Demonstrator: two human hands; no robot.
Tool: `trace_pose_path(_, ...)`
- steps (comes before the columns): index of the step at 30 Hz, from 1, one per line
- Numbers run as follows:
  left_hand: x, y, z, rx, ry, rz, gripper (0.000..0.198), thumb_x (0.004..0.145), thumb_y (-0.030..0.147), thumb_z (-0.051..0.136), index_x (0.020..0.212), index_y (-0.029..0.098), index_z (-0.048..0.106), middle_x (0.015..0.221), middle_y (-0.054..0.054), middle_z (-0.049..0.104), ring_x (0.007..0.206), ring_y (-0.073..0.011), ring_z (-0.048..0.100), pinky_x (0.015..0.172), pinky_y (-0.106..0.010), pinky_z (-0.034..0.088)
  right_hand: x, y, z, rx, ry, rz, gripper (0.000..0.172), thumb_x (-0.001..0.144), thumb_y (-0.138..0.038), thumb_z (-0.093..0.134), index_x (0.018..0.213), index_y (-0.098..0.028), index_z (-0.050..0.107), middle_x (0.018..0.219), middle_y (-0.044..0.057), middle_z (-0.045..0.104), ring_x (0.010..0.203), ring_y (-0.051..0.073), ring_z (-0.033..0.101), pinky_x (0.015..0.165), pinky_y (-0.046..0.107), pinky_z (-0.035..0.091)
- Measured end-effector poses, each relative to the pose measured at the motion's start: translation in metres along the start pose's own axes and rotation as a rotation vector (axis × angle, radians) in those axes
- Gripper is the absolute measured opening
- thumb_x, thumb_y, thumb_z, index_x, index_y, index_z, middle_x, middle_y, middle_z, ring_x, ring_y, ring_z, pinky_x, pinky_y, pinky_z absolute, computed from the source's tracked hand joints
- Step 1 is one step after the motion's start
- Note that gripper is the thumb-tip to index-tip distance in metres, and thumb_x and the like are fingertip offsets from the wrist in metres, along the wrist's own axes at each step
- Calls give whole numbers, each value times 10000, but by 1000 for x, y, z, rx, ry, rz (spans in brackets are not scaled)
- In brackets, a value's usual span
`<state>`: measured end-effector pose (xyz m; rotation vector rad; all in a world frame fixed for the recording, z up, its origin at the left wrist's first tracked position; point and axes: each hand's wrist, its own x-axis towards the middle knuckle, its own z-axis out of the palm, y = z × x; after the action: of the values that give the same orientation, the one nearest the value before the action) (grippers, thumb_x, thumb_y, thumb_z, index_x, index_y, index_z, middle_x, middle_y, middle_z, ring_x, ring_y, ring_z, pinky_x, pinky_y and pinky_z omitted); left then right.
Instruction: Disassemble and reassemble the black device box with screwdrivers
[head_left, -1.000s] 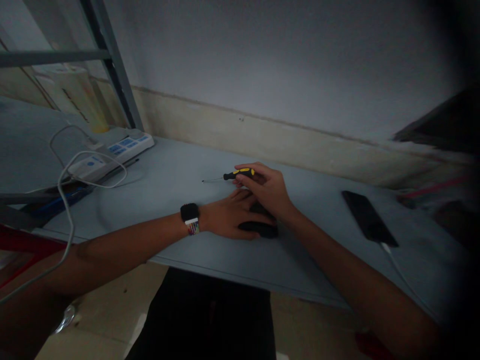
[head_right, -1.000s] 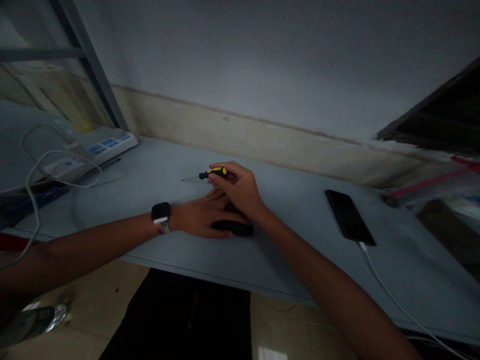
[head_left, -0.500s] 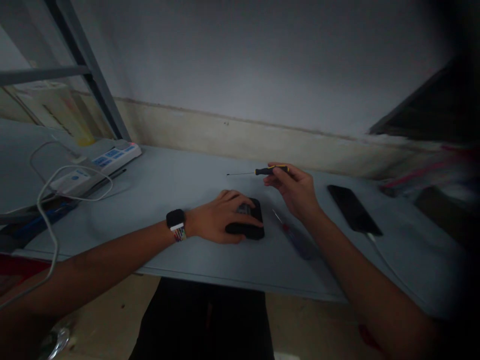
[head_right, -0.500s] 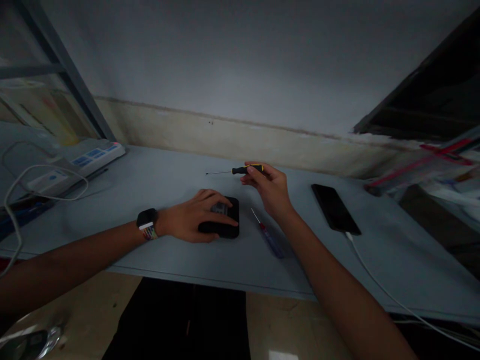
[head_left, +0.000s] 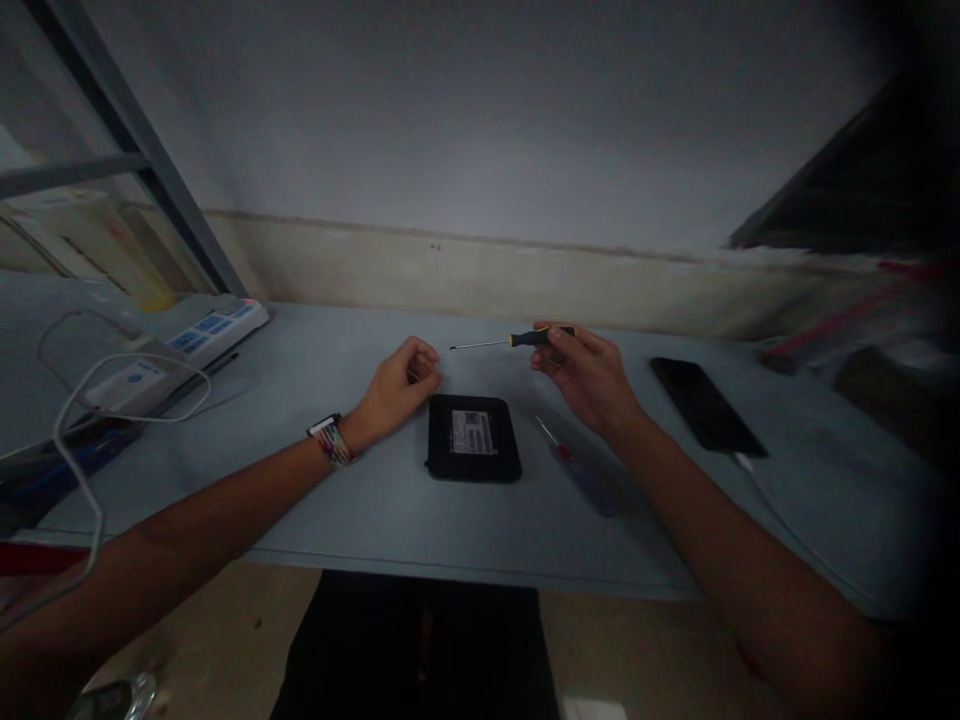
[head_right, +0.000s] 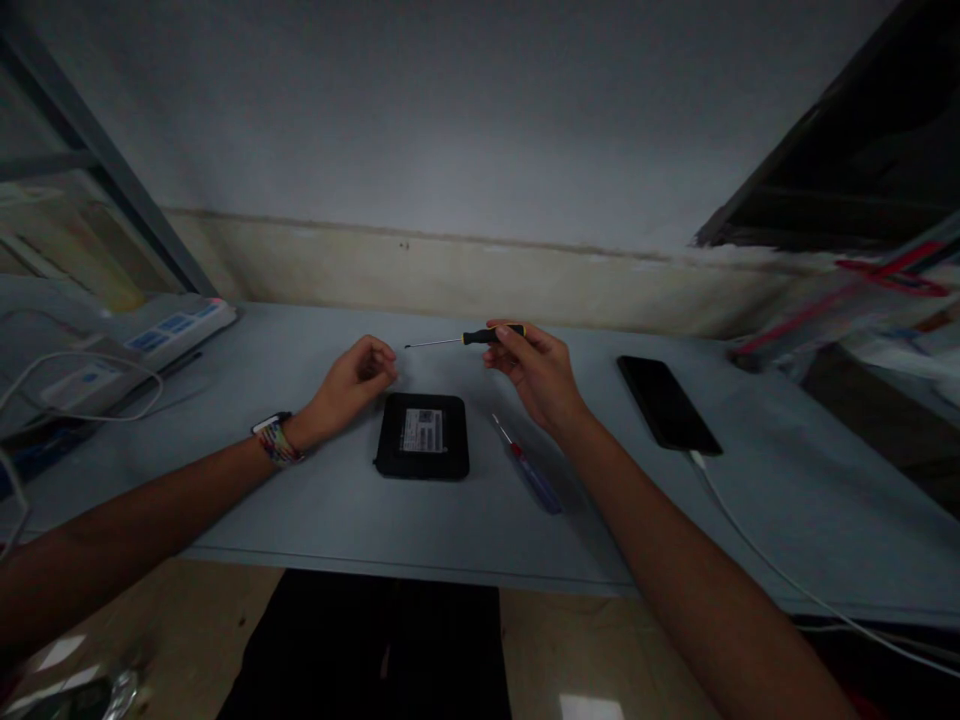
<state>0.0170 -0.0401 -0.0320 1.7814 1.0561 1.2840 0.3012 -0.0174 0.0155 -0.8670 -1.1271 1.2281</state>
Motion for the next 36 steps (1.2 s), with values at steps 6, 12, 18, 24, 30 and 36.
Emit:
trace_pose_path(6,5,-8,1,-134,-91,-44,291,949,367,739,1180,198,689,1042,-59,767,926,-177,702,860,-342,538,-8,-2,8,-9,-49,14,249,767,-401,961,920,-226,872,886,15,768,681,110,691,696,276,621)
trace_pose_path(12,8,-7,3,-171,-60,-55,221,941,383,752,1033,186,715,1003,-62,782,910,-169,704,872,-336,544,-9,-2,9,-70,-52,6,218,787,-421,930,905,-256,851,982,34,787,701,135,673,718,338,635)
trace_pose_path(18,8,-3,2,-172,-49,-60,232,944,413,755,949,186,707,882,-35,734,818,-151,659,779,-303,526,-9,-3,10,-45,-59,13,226,775,-405,947,918,-250,866,894,22,763,680,125,664,697,318,620)
trace_pose_path(24,8,2,1,-171,-44,-59,218,946,394,745,929,180,710,878,-33,733,816,-145,657,783,-295,517,-10,-3,11,-45,-52,4,240,757,-410,953,902,-242,863,909,22,767,680,123,666,683,309,612)
trace_pose_path(30,8,1,0,-134,-52,-61,233,935,418,755,919,188,722,851,-23,724,778,-142,635,732,-289,483,-10,-4,10,-77,-52,-5,208,776,-404,934,900,-256,858,941,25,781,671,128,661,692,326,620)
trace_pose_path(36,7,0,-1,-87,-56,-59,220,950,418,744,921,200,740,855,-26,740,765,-147,638,708,-289,480,-11,-4,10,-104,-70,-27,191,810,-405,910,929,-263,861,901,21,761,676,132,657,690,334,621)
